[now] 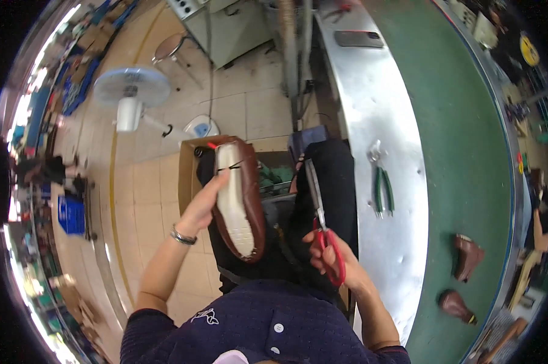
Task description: The recorder is assembling and finishing shoes at a factory workstation, using pliers and scissors to pull and trim components.
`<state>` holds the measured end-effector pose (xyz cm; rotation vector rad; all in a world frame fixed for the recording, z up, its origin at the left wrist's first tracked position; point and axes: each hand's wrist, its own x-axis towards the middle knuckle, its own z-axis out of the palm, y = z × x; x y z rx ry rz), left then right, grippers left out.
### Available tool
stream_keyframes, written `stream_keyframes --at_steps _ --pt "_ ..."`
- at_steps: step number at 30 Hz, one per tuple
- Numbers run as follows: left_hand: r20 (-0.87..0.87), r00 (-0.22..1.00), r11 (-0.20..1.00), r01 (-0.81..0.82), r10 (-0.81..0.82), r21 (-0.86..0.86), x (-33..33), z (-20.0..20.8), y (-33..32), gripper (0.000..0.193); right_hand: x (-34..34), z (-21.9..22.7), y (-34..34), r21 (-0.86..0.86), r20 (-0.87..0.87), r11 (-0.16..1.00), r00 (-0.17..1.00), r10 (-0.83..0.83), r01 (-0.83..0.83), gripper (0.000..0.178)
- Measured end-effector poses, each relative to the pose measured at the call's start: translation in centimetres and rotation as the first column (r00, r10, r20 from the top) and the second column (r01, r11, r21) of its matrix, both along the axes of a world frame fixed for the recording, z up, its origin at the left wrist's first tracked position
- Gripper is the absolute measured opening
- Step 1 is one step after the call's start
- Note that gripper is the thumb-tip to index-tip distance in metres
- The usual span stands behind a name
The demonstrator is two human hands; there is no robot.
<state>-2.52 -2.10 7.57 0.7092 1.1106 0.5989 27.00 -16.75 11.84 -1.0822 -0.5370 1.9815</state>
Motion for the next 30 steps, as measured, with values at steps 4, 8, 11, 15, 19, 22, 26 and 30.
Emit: stream_keyframes --at_steps 4,8,11,15,19,22,26,30 --pt "-0.275 0.942 0.93 -0.088 0.194 0.356 1.8 -0.2 -6.2 0.054 -2.1 1.3 1.7 -0.005 0.027 0.916 0.916 0.401 -0.401 0.065" --pt "-0.593 0.727 0.837 0.047 0.346 0.545 3.4 -0.2 -7.4 0.046 -3.9 2.3 4.2 -0.161 0.058 0.839 0.843 0.534 -0.52 0.065" --pt "-0.591 0.703 0.798 0.056 0.395 0.6 4.3 -0.3 -6.9 0.046 -4.7 2.4 5.9 -0.19 0.15 0.833 0.823 0.548 -0.52 0.076" --pt "-0.573 0.685 0.777 0.016 0.449 0.629 4.6 -0.8 -7.1 0.048 -6.1 3.8 8.2 -0.26 0.264 0.777 0.732 0.628 -0.573 0.074" --pt "-0.536 0.715 0.789 -0.037 0.45 0.613 4.6 -1.3 -7.3 0.048 -6.9 3.1 8.1 -0.24 0.324 0.815 0.748 0.579 -0.527 0.069" --pt "-0.512 0.716 0.747 -0.019 0.474 0.665 4.3 -1.3 -7.1 0.05 -7.3 2.5 7.7 -0.2 0.439 0.842 0.723 0.534 -0.501 0.064" --pt "-0.542 0.708 0.742 0.037 0.453 0.669 4.0 -1.0 -7.2 0.048 -7.2 1.5 6.7 -0.13 0.477 0.877 0.746 0.464 -0.462 0.06" --pt "-0.573 0.721 0.752 0.109 0.39 0.65 3.3 -0.7 -7.2 0.05 -6.2 0.6 5.1 0.007 0.551 0.92 0.769 0.323 -0.391 0.062"
